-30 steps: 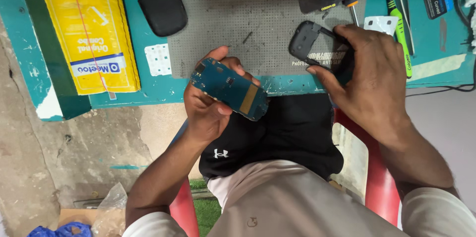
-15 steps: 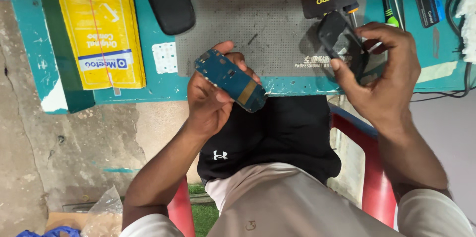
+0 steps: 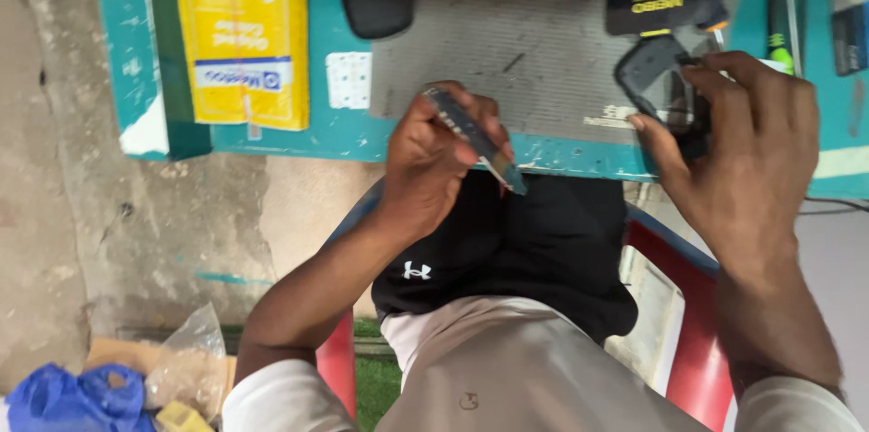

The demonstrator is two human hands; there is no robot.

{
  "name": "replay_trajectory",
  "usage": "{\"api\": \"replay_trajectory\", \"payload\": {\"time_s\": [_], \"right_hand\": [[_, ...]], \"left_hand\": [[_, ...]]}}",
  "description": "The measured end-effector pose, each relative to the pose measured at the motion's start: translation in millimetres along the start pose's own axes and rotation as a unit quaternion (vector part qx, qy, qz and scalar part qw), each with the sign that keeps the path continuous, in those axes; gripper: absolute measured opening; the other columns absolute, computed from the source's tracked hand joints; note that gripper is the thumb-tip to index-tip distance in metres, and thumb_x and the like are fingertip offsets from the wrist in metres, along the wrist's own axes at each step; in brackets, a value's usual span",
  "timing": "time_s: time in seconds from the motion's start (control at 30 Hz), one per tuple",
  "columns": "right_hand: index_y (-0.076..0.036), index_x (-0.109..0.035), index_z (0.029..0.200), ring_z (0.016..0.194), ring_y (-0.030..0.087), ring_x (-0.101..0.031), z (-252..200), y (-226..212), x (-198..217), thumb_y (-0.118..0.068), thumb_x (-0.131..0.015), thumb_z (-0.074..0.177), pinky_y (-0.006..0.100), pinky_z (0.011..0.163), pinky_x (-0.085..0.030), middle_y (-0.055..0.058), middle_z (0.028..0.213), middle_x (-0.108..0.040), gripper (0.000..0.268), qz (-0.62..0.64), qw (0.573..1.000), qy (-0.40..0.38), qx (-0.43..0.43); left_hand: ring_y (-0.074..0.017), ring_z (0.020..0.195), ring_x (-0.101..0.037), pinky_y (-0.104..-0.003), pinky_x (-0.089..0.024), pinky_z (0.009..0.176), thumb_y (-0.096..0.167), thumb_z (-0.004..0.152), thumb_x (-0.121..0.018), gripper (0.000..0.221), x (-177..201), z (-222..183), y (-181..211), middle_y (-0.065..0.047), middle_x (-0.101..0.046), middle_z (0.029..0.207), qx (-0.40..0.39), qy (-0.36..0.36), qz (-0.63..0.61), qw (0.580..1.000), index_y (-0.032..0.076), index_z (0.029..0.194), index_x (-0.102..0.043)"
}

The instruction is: The person disassembles a small electronic device, removes the internal circuit board, and cleans it using a liquid solvent and a brush. They apply the liquid from a bottle and scrub the board's surface before setting it aside.

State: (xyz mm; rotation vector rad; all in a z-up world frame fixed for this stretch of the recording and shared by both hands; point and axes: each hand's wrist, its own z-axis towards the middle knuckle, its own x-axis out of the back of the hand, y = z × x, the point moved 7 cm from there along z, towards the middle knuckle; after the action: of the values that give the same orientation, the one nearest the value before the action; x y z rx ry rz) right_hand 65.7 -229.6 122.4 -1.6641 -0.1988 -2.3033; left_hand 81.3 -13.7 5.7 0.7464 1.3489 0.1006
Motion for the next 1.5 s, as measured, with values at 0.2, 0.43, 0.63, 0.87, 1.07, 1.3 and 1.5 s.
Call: {"api": "replay_trajectory", "payload": {"time_s": [0.2, 0.43, 0.63, 0.87, 1.07, 1.3, 1.5], "right_hand": [[0.007, -0.063, 0.114, 0.099, 0.035, -0.069, -14.8, -16.9, -12.6, -0.005, -0.089, 0.081, 0.04, 0.085, -0.054, 0.02, 0.114, -0.069, 0.043, 0.286, 0.958, 0.02, 0.021], [0.01, -0.058, 0.13, 0.083, 0.013, -0.066, -44.0, -4.2, -53.3, 0.001, -0.08, 0.086, 0.024, 0.074, -0.054, 0.019, 0.116, -0.07, 0.05, 0.521, 0.85, -0.002, -0.073], [0.009, -0.064, 0.128, 0.077, 0.012, -0.066, -44.2, -4.7, -56.8, 0.005, -0.085, 0.09, 0.021, 0.061, -0.048, 0.017, 0.106, -0.071, 0.044, 0.455, 0.888, -0.016, -0.057], [0.009, -0.069, 0.121, 0.068, 0.013, -0.065, -41.8, -4.1, -62.5, 0.003, -0.087, 0.09, 0.021, 0.052, -0.042, 0.017, 0.095, -0.071, 0.037, 0.425, 0.904, -0.022, -0.047], [0.01, -0.068, 0.124, 0.072, 0.014, -0.068, -41.2, -3.7, -64.0, 0.002, -0.087, 0.093, 0.021, 0.057, -0.049, 0.017, 0.096, -0.071, 0.037, 0.432, 0.901, -0.024, -0.032], [0.011, -0.067, 0.123, 0.073, 0.015, -0.068, -34.7, -6.2, -61.9, 0.005, -0.084, 0.093, 0.023, 0.059, -0.051, 0.018, 0.091, -0.07, 0.035, 0.445, 0.894, -0.035, -0.034], [0.011, -0.067, 0.126, 0.073, 0.014, -0.068, -36.2, -6.1, -63.4, 0.005, -0.083, 0.095, 0.022, 0.061, -0.052, 0.018, 0.098, -0.071, 0.036, 0.456, 0.888, -0.045, -0.037]], "left_hand": [[-0.022, 0.097, -0.072, -0.037, -0.063, 0.086, 0.009, 0.107, -0.072, 0.033, 5.3, -4.1, -7.8, -0.016, -0.068, 0.111, 0.029, 0.019, 0.05, 0.998, 0.004, 0.132, -0.051], [-0.0221, 0.106, -0.073, -0.037, -0.066, 0.09, 0.003, 0.107, -0.065, 0.029, -6.8, -9.9, -16.5, -0.018, -0.071, 0.119, 0.045, 0.043, 0.161, 0.985, -0.003, 0.13, -0.049], [-0.0232, 0.113, -0.073, -0.037, -0.066, 0.095, 0.006, 0.111, -0.059, 0.033, -9.6, -10.2, -22.6, -0.019, -0.07, 0.127, 0.079, 0.018, 0.213, 0.974, -0.005, 0.139, -0.047], [-0.0233, 0.12, -0.069, -0.037, -0.064, 0.101, 0.009, 0.118, -0.048, 0.036, -10.0, -10.7, -23.1, -0.02, -0.065, 0.133, 0.08, -0.025, 0.212, 0.974, -0.006, 0.151, -0.041], [-0.0246, 0.122, -0.069, -0.041, -0.063, 0.109, 0.007, 0.118, -0.045, 0.036, -9.3, -9.8, -22.2, -0.02, -0.064, 0.138, 0.098, -0.03, 0.233, 0.967, -0.006, 0.15, -0.039], [-0.0232, 0.123, -0.068, -0.038, -0.063, 0.105, 0.005, 0.119, -0.045, 0.037, -9.9, -9.8, -20.1, -0.019, -0.063, 0.136, 0.096, -0.047, 0.24, 0.965, -0.005, 0.153, -0.037], [-0.0234, 0.125, -0.067, -0.038, -0.063, 0.106, 0.004, 0.119, -0.044, 0.039, -10.2, -10.4, -18.6, -0.019, -0.061, 0.139, 0.093, -0.056, 0.231, 0.967, -0.004, 0.156, -0.035]]}}
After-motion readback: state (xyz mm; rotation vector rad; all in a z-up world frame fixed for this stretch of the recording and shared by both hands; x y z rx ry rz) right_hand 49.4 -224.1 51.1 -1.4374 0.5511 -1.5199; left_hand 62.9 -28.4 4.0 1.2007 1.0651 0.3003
